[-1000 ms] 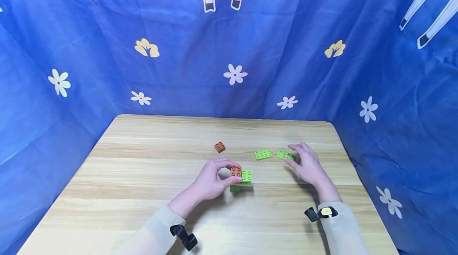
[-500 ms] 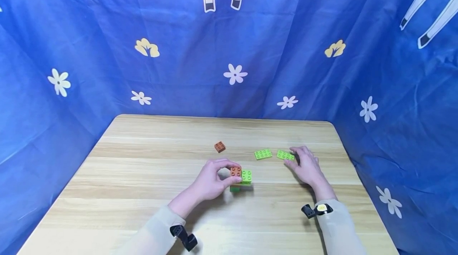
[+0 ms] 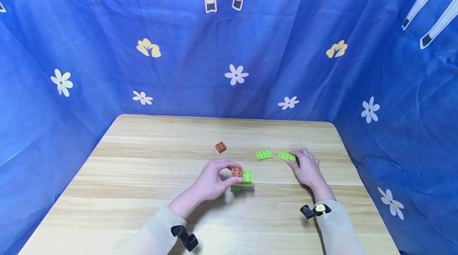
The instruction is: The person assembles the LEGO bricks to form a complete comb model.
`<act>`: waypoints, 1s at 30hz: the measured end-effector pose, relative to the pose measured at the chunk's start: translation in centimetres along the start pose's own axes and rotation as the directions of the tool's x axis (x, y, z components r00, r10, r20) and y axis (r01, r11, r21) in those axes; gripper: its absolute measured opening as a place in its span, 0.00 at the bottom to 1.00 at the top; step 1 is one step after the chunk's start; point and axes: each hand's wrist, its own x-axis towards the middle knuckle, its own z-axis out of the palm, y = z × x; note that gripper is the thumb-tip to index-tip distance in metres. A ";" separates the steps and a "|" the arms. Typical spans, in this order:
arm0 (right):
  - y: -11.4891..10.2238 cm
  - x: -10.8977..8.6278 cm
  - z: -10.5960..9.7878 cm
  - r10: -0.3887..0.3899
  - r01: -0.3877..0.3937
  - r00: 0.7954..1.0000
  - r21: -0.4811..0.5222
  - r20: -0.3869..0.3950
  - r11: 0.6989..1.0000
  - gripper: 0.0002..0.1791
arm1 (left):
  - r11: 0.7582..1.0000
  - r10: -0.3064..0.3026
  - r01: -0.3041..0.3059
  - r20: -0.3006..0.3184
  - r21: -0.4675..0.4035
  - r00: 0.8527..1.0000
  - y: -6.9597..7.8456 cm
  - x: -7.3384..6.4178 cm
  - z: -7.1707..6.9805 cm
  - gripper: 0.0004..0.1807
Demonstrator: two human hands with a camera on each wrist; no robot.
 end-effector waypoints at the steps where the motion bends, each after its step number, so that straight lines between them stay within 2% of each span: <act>1: 0.0 0.0 0.0 0.003 -0.003 1.000 -0.008 -0.001 1.000 0.23 | 1.000 0.002 -0.002 -0.001 0.003 1.000 0.0 0.0 0.0 0.24; 12: -0.9 -0.1 -0.5 0.008 -0.008 1.000 -0.001 -0.027 1.000 0.22 | 1.000 0.016 -0.017 -0.020 -0.006 1.000 -0.2 -0.2 0.4 0.24; 22: -3.4 0.0 -1.8 -0.067 0.069 0.996 0.030 -0.056 0.997 0.21 | 0.998 0.054 -0.053 -0.017 0.028 0.998 0.0 -0.2 0.2 0.22; 30: -6.4 0.1 -3.8 -0.156 0.160 0.983 0.030 -0.096 0.987 0.21 | 0.999 0.032 -0.032 0.001 0.033 0.999 -0.1 -0.1 0.5 0.23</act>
